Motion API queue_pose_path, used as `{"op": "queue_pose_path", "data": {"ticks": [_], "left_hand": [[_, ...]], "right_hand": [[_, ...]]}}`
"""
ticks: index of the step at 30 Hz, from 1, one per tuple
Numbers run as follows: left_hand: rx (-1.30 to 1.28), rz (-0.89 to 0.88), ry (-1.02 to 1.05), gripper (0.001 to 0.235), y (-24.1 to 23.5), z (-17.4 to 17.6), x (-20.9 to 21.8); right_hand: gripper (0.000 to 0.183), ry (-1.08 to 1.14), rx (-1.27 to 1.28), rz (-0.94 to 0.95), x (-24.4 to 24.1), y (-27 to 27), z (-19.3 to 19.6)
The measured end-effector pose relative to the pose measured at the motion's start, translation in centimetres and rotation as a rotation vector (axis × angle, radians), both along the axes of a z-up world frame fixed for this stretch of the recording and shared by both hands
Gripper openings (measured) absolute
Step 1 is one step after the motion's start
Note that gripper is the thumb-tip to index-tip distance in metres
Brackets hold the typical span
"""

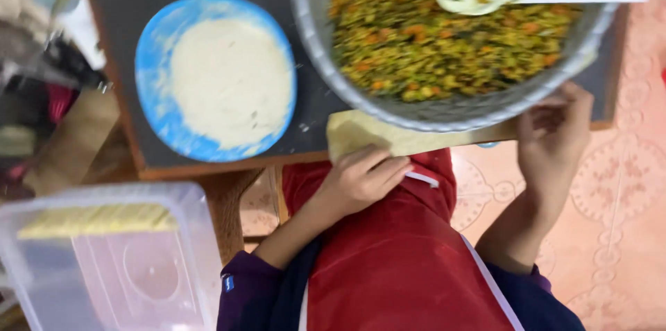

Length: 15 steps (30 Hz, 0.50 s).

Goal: The person folds triangular pastry sheets into cones, fills them with a vegetable mixture using a spoon, seals the edges with a white paste, and places the finished samosas into a clear plastic container. The process is repeated multiple times throughout the clip.

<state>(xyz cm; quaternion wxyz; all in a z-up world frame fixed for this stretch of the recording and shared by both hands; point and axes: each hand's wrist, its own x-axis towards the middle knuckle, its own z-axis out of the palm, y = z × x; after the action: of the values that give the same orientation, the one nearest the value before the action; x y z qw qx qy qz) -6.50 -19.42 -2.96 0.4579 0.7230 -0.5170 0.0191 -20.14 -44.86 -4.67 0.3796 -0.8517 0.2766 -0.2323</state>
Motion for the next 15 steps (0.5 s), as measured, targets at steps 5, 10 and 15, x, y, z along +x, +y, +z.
{"op": "queue_pose_path", "data": {"ticks": [5,10,15], "left_hand": [[0.034,-0.135,0.407,0.032,-5.8,-3.8,-1.8],[-0.061,-0.104,0.544,0.022,-8.9,-3.1,-1.9],[-0.004,-0.096,0.547,0.013,-9.3,-2.1,-1.6]], "right_hand": [[0.052,-0.153,0.322,0.163,-2.4,0.8,-1.1],[0.040,-0.256,0.254,-0.052,-1.1,2.1,-2.2],[0.035,0.003,-0.327,-0.091,0.3,2.0,-1.6]]}}
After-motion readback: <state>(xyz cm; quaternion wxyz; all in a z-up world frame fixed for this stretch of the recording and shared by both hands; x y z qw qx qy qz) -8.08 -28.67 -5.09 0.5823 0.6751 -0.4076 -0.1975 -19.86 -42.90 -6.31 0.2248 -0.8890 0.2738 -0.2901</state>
